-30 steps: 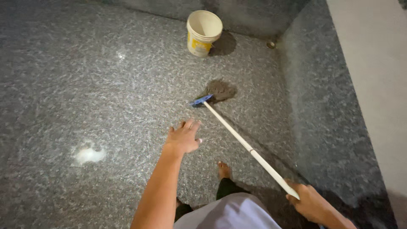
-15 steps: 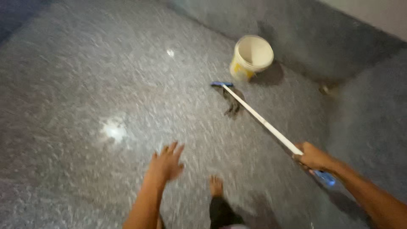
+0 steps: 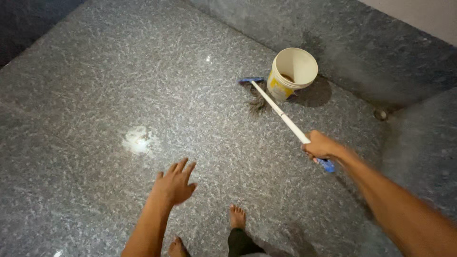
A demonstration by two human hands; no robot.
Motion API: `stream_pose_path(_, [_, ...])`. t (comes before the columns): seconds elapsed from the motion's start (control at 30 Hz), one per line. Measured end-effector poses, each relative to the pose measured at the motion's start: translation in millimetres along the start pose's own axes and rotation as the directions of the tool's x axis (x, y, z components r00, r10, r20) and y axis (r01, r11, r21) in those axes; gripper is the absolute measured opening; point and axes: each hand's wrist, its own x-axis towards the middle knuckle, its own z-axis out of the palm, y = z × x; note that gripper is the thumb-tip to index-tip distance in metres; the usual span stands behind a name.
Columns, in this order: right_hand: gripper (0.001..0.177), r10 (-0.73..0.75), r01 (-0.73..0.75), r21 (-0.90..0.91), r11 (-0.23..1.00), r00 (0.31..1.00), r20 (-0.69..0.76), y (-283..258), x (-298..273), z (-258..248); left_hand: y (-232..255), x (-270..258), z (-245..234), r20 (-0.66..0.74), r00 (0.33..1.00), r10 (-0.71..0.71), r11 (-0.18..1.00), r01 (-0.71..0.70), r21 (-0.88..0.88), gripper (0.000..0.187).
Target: The person mops a tiled floor using a string mop and a bucket of water. They repeatedly dip the mop into the bucket, wring it out, and push it across the floor to clean the surface.
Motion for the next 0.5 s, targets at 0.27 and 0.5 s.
stream_pose_path(0.27, [0.041,-0.048,0.040,0.108,0.993,0.997,0.066,-56,-131,64,1,16,-29,-0.175,0.972,0.154,0.988,-0.156,0.006,0.073])
stream_pose_path(0.5, [0.039,-0.078,0.067,0.169,0.983,0.995,0.060,-115,-178,149,-37,-36,-31,-0.235,0.933,0.274,0.958,-0.243,0.152,0.074])
